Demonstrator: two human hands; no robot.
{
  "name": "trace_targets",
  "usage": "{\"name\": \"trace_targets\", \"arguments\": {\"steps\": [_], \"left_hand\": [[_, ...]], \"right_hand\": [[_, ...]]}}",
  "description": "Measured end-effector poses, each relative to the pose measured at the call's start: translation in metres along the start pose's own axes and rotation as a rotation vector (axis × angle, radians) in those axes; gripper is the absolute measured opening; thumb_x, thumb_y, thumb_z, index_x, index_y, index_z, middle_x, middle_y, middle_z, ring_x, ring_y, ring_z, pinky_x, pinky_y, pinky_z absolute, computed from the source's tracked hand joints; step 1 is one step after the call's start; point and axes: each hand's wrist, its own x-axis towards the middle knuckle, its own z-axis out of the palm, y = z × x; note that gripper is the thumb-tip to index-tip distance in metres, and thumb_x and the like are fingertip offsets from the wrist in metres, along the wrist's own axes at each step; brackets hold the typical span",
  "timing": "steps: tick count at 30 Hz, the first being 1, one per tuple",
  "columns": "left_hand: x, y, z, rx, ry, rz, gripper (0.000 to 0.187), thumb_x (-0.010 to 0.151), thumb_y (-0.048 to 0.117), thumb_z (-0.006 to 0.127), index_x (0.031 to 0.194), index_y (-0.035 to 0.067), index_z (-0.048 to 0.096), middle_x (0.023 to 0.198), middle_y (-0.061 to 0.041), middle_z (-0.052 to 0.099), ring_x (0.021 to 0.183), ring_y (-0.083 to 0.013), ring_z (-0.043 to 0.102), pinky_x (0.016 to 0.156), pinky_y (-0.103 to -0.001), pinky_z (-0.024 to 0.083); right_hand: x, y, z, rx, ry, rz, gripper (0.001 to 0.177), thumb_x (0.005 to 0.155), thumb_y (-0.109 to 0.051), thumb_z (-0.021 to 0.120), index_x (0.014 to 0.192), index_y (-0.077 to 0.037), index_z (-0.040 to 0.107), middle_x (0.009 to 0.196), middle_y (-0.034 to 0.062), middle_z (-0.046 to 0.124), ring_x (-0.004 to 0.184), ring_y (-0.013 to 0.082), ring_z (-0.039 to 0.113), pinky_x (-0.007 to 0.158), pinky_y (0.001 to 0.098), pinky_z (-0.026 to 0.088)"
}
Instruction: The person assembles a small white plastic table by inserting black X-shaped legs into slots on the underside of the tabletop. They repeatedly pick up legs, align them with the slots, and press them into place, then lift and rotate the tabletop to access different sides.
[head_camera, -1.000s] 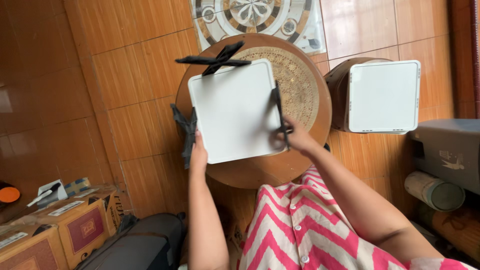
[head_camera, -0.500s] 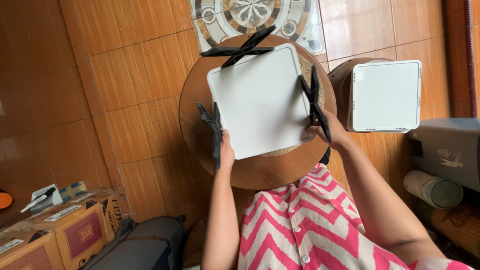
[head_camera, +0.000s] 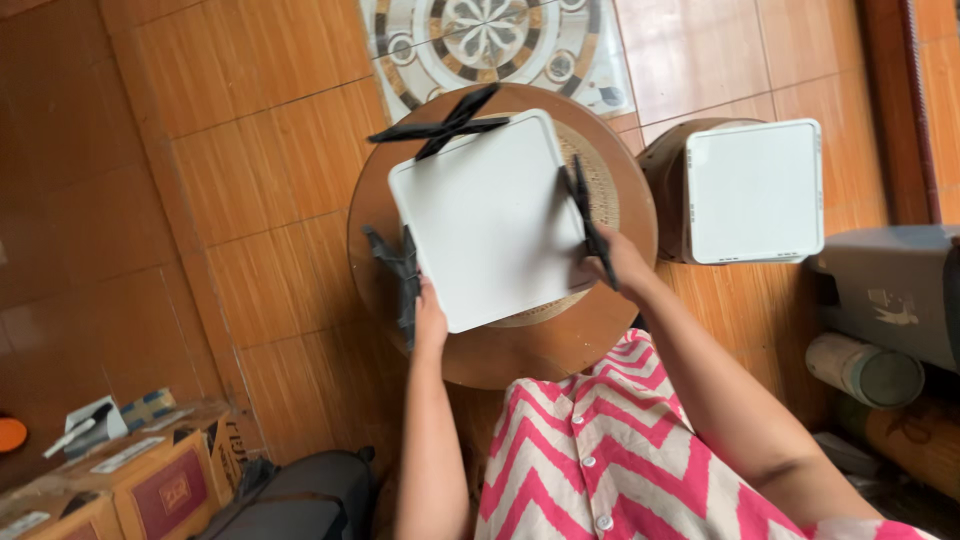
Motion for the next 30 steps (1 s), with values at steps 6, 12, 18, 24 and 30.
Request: {"name": "trace_targets", "arguments": {"steps": [6,12,18,24,30], "left_hand": [[-0.05,0.032,0.008,-0.074,0.146,0.253,0.05,0.101,0.026,0.058,0.137,-0.008,0.049,0.138,-0.022,0.06,0.121,-0.0281,0.059,0.104,-0.039,0.046],[-0.16,0.023,0.103,0.161,0.223,0.865,0.021,0.093,0.006,0.061,0.109,0.0,0.048,0.107,-0.013,0.049,0.102,-0.027,0.052,0.094,-0.039,0.045],[-0.191,0.054,0.251,0.498,-0.597,0.769,0.024,0.087,0.008,0.063,0.112,0.006,0.061,0.115,-0.016,0.064,0.109,-0.0361,0.062,0.095,-0.045,0.051],[-0.137,0.035,0.398,0.705,-0.681,0.517,0.026,0.089,0.011,0.063,0.115,0.006,0.062,0.119,-0.018,0.064,0.114,-0.039,0.06,0.098,-0.048,0.049],[-0.065,-0.027,0.507,0.655,-0.48,0.137,0.048,0.088,0.02,0.065,0.132,0.006,0.055,0.133,-0.019,0.06,0.122,-0.0351,0.06,0.105,-0.042,0.047]], "right_hand": [[-0.009,-0.019,-0.019,-0.035,0.044,-0.156,0.075,0.078,-0.013,0.086,0.143,-0.008,0.049,0.127,0.0179,0.067,0.114,0.0247,0.063,0.096,0.0355,0.05],[-0.034,0.056,-0.082,0.374,-0.154,0.177,0.067,0.081,-0.009,0.075,0.145,-0.015,0.054,0.129,0.0067,0.067,0.116,0.0184,0.066,0.095,0.0353,0.053],[-0.03,0.212,-0.151,0.404,0.131,0.493,0.033,0.094,-0.014,0.069,0.126,-0.009,0.068,0.107,0.0083,0.073,0.093,0.0201,0.069,0.079,0.0362,0.056],[-0.027,0.322,-0.22,0.068,0.348,0.437,0.033,0.086,-0.013,0.072,0.118,-0.003,0.072,0.109,0.0143,0.076,0.1,0.0251,0.073,0.088,0.0389,0.059],[-0.025,0.377,-0.267,-0.338,0.515,0.565,0.046,0.086,-0.014,0.068,0.132,-0.008,0.066,0.136,0.0243,0.061,0.124,0.0399,0.059,0.107,0.0455,0.048]]}}
